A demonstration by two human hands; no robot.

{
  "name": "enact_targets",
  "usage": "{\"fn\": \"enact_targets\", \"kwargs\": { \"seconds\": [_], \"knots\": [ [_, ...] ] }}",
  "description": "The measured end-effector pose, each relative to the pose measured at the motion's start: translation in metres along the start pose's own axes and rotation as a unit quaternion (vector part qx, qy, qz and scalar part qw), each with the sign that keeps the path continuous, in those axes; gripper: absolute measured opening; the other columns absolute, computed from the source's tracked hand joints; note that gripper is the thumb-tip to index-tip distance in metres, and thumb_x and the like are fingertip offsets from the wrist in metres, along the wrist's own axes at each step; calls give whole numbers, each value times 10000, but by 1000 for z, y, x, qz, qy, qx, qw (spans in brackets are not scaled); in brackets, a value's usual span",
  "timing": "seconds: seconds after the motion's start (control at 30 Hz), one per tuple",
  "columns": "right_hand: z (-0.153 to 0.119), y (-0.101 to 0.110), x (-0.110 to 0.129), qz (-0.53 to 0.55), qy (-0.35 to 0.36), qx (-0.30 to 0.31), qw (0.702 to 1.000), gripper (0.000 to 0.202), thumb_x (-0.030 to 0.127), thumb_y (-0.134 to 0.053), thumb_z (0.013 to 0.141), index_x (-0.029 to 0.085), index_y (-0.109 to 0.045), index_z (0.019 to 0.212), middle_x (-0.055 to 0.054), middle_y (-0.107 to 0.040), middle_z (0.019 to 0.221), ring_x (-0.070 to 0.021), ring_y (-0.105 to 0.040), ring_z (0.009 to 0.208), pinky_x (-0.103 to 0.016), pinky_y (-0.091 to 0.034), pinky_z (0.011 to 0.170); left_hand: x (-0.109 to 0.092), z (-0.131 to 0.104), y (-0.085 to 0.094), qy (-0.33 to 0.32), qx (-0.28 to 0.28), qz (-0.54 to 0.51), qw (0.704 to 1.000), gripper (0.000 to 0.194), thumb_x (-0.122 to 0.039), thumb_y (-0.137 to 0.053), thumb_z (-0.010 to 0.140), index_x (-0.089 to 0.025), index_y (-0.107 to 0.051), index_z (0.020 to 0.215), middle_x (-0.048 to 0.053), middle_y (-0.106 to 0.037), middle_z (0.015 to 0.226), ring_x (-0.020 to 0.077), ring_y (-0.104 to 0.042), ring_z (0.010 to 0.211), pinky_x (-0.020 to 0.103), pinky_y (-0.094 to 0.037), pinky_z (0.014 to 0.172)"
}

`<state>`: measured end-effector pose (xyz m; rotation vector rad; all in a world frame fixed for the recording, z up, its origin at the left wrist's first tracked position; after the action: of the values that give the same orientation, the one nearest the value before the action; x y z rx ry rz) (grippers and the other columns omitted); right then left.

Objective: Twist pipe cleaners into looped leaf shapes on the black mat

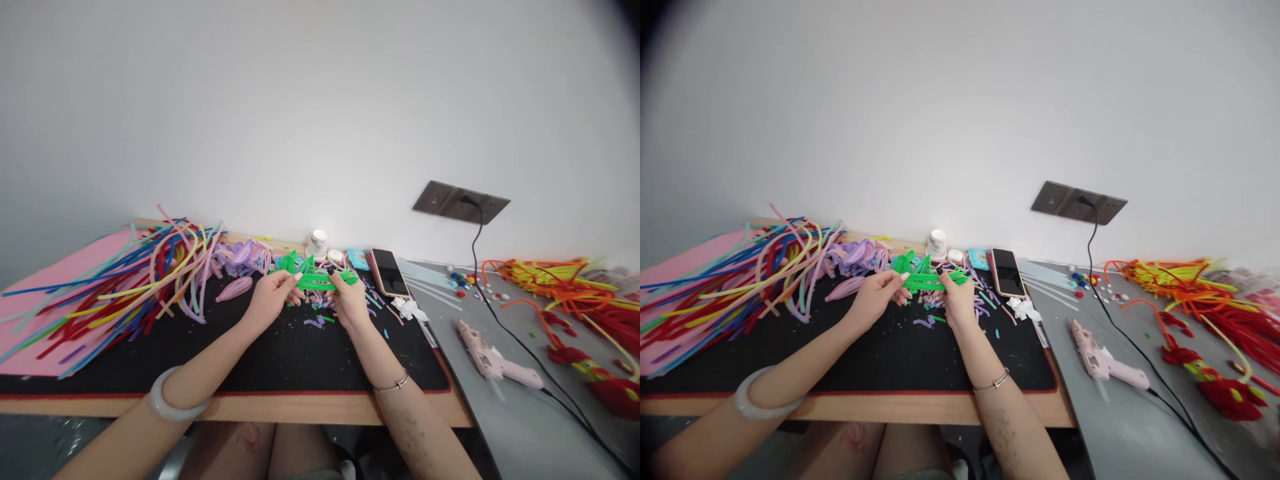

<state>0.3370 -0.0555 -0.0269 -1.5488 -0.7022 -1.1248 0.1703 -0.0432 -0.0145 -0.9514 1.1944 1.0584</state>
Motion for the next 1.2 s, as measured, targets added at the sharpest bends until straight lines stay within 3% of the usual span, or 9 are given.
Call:
{"fn": "enact_targets", "kwargs": {
  "seconds": [0.13,0.27,0.37,0.5,0.6,0.77,0.9,1.07,1.2],
  "knots": [
    [-5,-7,-5,11,-12,6,1000,276,294,-757,554,148,-522,542,44,-500,425,-58,-403,301,-198,-296,303,-8,0,11,-49,-52,11,997,320,-459,-561,784,-148,-538,711,0,-617,572,111,-565,482,230,-460,519],
    [-8,-7,-9,43,-21,-24,999,286,280,-767,538,150,-512,544,54,-483,412,-60,-403,309,-194,-283,302,4,0,-1,15,0,-92,996,308,-439,-616,750,-143,-561,816,-27,-577,576,86,-528,475,202,-424,484],
    [-9,-6,-10,70,-24,-34,997,274,267,-769,544,153,-521,561,52,-504,428,-60,-418,329,-192,-319,319,11,-3,-13,59,36,-161,985,305,-412,-672,705,-126,-581,761,-25,-555,585,73,-512,516,192,-421,506],
    [-13,-12,-20,94,-81,-1,992,246,259,-772,554,153,-566,638,22,-595,534,-77,-514,402,-186,-405,377,11,-4,-15,71,9,-205,976,304,-399,-704,670,-117,-593,701,-13,-564,608,88,-526,585,210,-448,561],
    [-17,-15,-27,98,-126,24,987,245,268,-764,576,166,-577,699,-1,-640,608,-114,-603,511,-206,-480,470,7,-2,-7,36,-22,-193,980,295,-396,-698,672,-115,-619,714,1,-589,631,104,-536,601,235,-454,590],
    [-14,-13,-24,97,-113,22,989,220,254,-749,596,169,-570,691,1,-653,647,-126,-622,576,-238,-512,552,5,2,3,-19,-46,-121,991,254,-361,-687,685,-116,-661,747,8,-614,614,121,-539,580,244,-438,592],
    [-13,-11,-23,93,-104,21,990,215,235,-756,583,163,-568,660,11,-641,630,-116,-607,575,-237,-506,564,5,1,6,-25,-53,-106,993,238,-355,-690,682,-121,-650,685,6,-615,592,127,-544,581,243,-442,588],
    [-15,-14,-22,88,-97,23,991,226,234,-772,563,162,-583,664,17,-636,618,-112,-596,574,-236,-499,568,3,1,3,-20,-38,-103,994,289,-350,-715,657,-122,-676,829,11,-636,643,127,-544,580,243,-440,578],
    [-16,-17,-22,74,-104,39,991,229,244,-785,544,153,-594,631,14,-638,612,-109,-589,560,-232,-496,561,4,2,3,-16,-32,-98,995,270,-375,-698,671,-118,-666,745,3,-596,577,107,-503,524,222,-396,520]
  ]
}}
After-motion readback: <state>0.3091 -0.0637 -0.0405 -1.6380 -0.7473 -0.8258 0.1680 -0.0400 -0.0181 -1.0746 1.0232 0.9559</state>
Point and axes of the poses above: each hand's wrist, its own z-axis towards the middle knuckle, its own y-axis out of the back of the hand, x = y × z, the point moved 7 cm from there along z, towards the middle knuckle
